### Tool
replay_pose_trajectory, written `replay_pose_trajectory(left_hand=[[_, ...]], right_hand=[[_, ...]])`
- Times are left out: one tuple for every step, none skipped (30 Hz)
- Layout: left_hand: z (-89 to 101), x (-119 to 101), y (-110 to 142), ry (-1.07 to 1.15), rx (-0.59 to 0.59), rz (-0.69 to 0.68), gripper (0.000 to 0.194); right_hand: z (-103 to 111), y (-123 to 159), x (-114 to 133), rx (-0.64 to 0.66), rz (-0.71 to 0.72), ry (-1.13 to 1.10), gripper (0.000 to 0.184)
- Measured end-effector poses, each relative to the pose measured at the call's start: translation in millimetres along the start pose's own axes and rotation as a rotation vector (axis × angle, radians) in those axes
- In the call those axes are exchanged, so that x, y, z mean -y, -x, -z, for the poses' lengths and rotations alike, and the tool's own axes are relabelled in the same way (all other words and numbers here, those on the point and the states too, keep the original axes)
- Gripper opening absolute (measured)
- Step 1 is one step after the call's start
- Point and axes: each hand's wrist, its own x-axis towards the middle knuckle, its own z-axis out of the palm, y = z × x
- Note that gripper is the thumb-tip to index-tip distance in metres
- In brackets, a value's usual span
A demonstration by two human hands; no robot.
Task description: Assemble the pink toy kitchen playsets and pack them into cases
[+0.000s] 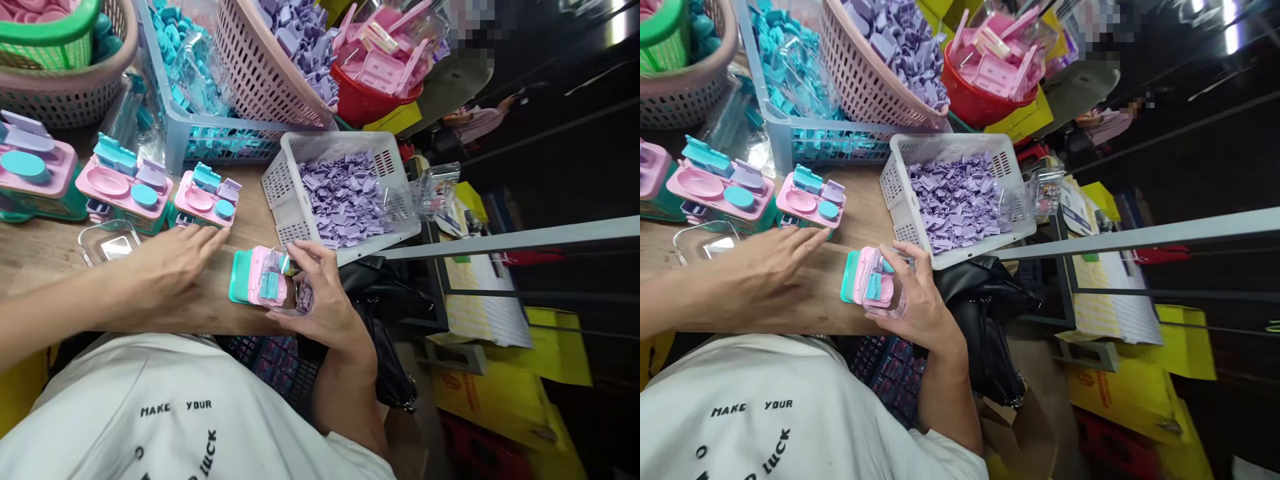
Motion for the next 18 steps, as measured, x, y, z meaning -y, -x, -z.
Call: replay_pose_trajectory(left_hand=[[-9.8,-12,-4,0.042,-0.059,-0.003,0.093],[-22.1,-23,-10,0.101,-0.116,-0.019,0.103],[-36.4,-32,-17,0.171,-0.165,-0.044,0.114],[-51.6,-38,-25,0.248,-0.207,-0.067,0.124],[-66.8,-40,-33,0.326,-0.242,-0.083,0.132],[-80.9,-40,-40,0.401,-0.267,-0.094,0.137],[-93.2,-37,-47,0.469,-0.283,-0.096,0.14],[-103.1,-33,-52,0.524,-0.292,-0.098,0.14],[-110.4,-29,-56,0.565,-0.294,-0.101,0.137],[-115.0,-25,-59,0.592,-0.298,-0.104,0.133],[-117.3,-22,-60,0.608,-0.302,-0.111,0.128],[-117.6,-20,-61,0.617,-0.307,-0.119,0.124],[-116.5,-20,-61,0.624,-0.315,-0.121,0.119],[-114.6,-20,-61,0.632,-0.325,-0.118,0.116],[-112.4,-21,-61,0.642,-0.335,-0.113,0.113],[-110.2,-22,-61,0.654,-0.34,-0.108,0.111],[-108.4,-24,-62,0.663,-0.341,-0.105,0.108],[-106.9,-25,-62,0.669,-0.342,-0.106,0.105]], right_hand=[[-1,-1,0,0.012,-0.01,0.009,0.1],[-2,-3,0,0.023,-0.016,0.017,0.098],[-3,-4,-1,0.032,-0.019,0.023,0.097],[-4,-4,-2,0.041,-0.019,0.029,0.095],[-4,-5,-2,0.052,-0.016,0.032,0.095],[-5,-5,-3,0.066,-0.011,0.033,0.094],[-6,-5,-4,0.079,-0.002,0.031,0.095],[-6,-5,-5,0.088,0.004,0.028,0.095],[-7,-5,-5,0.09,0.007,0.026,0.095],[-8,-5,-5,0.087,0.009,0.023,0.095],[-9,-5,-6,0.079,0.011,0.02,0.094],[-10,-5,-6,0.07,0.008,0.019,0.094],[-11,-6,-5,0.066,0.0,0.019,0.094],[-12,-6,-5,0.069,-0.011,0.02,0.096],[-12,-6,-5,0.079,-0.024,0.021,0.097],[-11,-7,-5,0.093,-0.038,0.022,0.099],[-11,-7,-4,0.108,-0.048,0.024,0.1],[-9,-8,-4,0.122,-0.049,0.027,0.101]])
